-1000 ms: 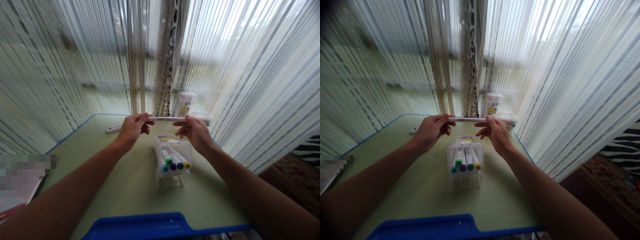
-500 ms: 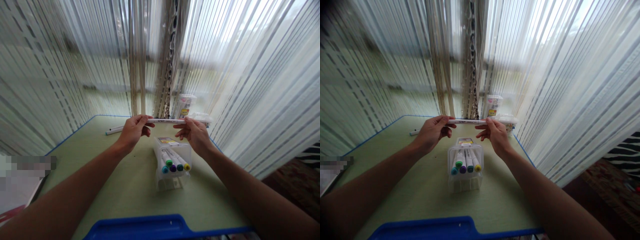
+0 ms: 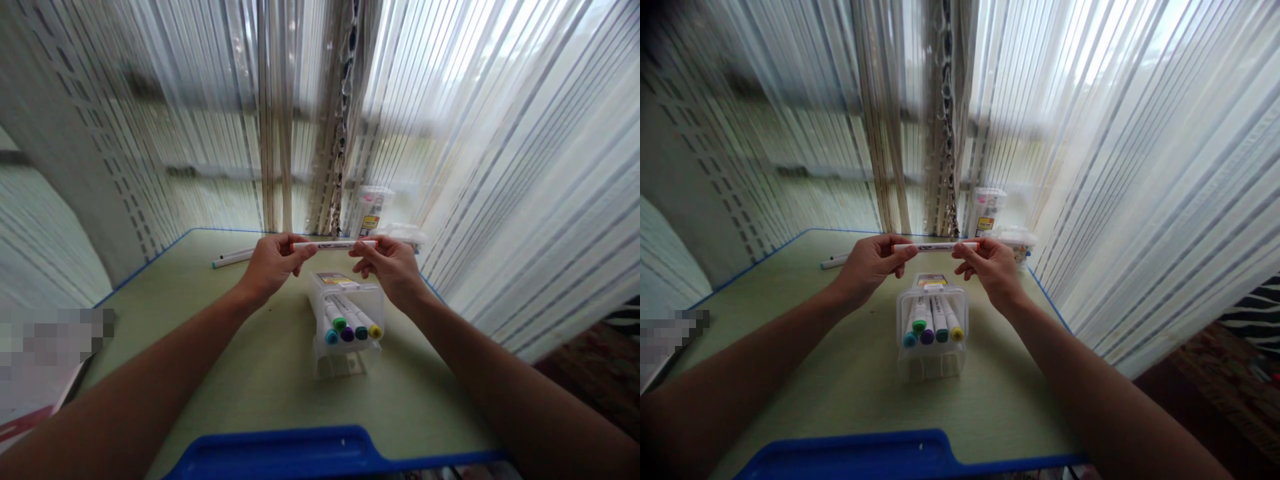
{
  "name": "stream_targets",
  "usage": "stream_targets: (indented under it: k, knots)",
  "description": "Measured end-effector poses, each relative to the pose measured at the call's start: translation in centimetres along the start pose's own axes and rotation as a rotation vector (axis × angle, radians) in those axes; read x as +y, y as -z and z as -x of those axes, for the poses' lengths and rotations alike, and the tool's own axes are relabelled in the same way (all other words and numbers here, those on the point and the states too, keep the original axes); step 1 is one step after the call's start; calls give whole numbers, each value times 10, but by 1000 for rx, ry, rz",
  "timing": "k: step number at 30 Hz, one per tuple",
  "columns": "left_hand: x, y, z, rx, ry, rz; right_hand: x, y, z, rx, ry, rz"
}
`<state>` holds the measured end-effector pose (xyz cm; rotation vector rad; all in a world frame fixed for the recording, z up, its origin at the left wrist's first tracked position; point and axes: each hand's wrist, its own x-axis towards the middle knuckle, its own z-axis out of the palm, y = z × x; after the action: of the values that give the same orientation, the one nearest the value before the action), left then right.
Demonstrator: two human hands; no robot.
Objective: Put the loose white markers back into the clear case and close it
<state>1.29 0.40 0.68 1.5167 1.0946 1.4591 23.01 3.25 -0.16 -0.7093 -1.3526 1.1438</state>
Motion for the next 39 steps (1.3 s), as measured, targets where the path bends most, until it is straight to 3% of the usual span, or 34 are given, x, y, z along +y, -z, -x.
stream_targets:
  k: [8,39]
  knots:
    - [2,-1,1,2,-16,-44,1,-1,0,0,8,21]
    - [2,3,-6,36,131,277,-4,-1,-1,35,-66,-52]
